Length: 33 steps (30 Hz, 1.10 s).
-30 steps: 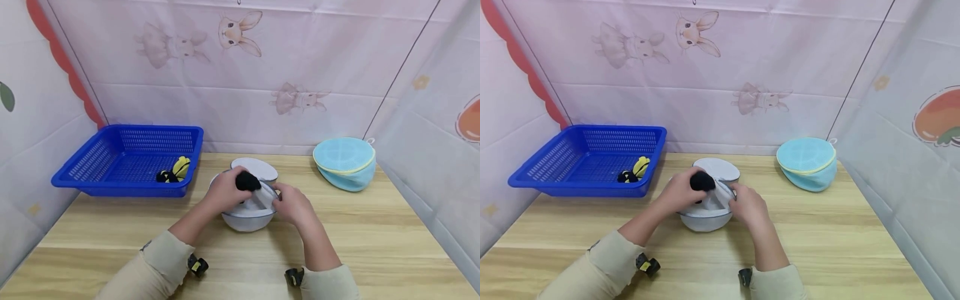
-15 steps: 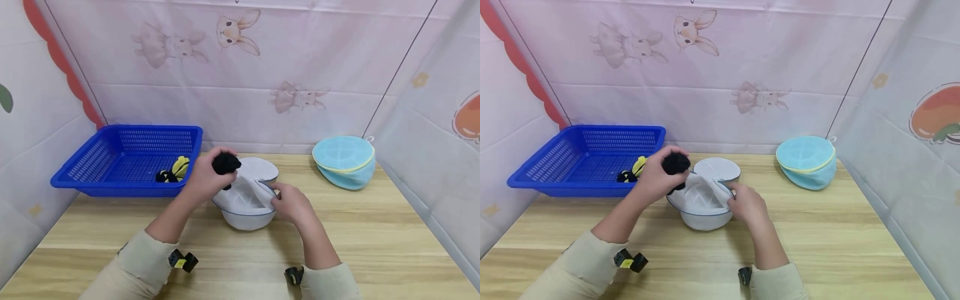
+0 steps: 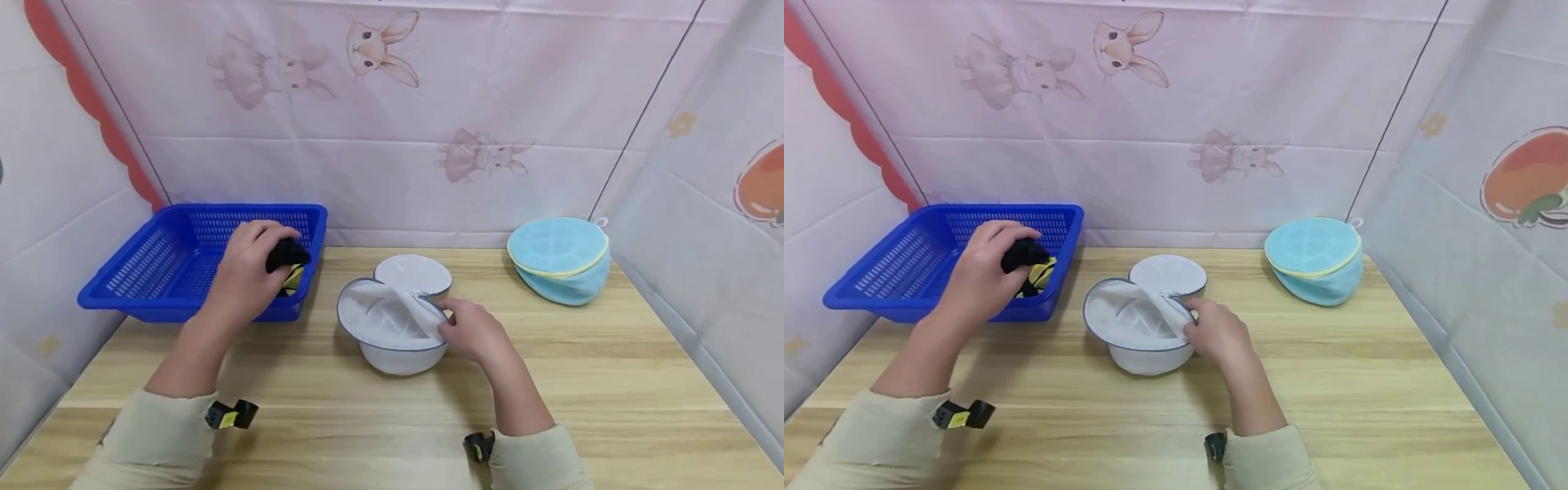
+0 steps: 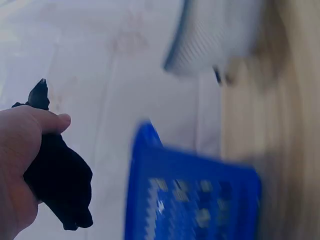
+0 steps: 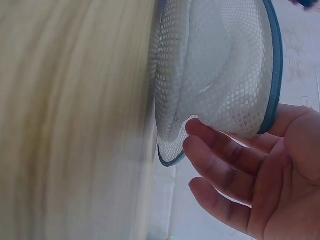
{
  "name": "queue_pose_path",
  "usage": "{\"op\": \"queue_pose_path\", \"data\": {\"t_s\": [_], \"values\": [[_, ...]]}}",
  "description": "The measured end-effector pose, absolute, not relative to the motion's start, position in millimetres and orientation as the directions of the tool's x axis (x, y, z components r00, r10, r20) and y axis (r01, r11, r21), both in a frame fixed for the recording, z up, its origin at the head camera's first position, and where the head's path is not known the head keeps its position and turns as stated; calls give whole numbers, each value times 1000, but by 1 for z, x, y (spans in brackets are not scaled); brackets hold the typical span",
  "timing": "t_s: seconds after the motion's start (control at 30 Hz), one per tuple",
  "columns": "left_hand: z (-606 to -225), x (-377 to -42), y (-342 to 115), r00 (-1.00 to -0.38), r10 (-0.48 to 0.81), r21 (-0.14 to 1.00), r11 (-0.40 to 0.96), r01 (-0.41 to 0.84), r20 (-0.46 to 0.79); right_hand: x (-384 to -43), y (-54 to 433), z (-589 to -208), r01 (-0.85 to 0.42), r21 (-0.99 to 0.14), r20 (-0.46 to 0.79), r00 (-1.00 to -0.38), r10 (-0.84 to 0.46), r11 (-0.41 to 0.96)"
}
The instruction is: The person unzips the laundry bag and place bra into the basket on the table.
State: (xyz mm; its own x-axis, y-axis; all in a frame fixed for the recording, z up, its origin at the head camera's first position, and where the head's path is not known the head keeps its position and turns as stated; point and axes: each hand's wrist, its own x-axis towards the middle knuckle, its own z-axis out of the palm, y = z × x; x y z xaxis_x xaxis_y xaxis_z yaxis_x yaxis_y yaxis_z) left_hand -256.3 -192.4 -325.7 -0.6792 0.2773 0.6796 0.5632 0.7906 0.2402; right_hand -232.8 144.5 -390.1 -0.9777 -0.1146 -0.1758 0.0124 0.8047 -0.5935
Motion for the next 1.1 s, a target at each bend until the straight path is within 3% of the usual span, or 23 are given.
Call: {"op": "queue_pose_path", "data": {"t_s": [0.23,0.37,0.47,0.7,1.1], "values": [[-339,-261,-229,-785,203,195,905,379,585,-234,147,-390,1,-591,-168,-978,-122,807],[-341,-263,-244,-915,133,216,949,228,382,-233,147,-387,0,-590,-169,-978,-124,807],[-345,-266,-252,-972,85,236,962,137,218,-233,147,-386,-1,-594,-173,-976,-129,804],[-350,-268,-260,-996,27,308,950,50,79,-231,147,-389,0,-599,-178,-975,-132,801],[-343,-259,-232,-987,155,268,950,161,44,-234,145,-390,7,-591,-180,-976,-124,806]]}}
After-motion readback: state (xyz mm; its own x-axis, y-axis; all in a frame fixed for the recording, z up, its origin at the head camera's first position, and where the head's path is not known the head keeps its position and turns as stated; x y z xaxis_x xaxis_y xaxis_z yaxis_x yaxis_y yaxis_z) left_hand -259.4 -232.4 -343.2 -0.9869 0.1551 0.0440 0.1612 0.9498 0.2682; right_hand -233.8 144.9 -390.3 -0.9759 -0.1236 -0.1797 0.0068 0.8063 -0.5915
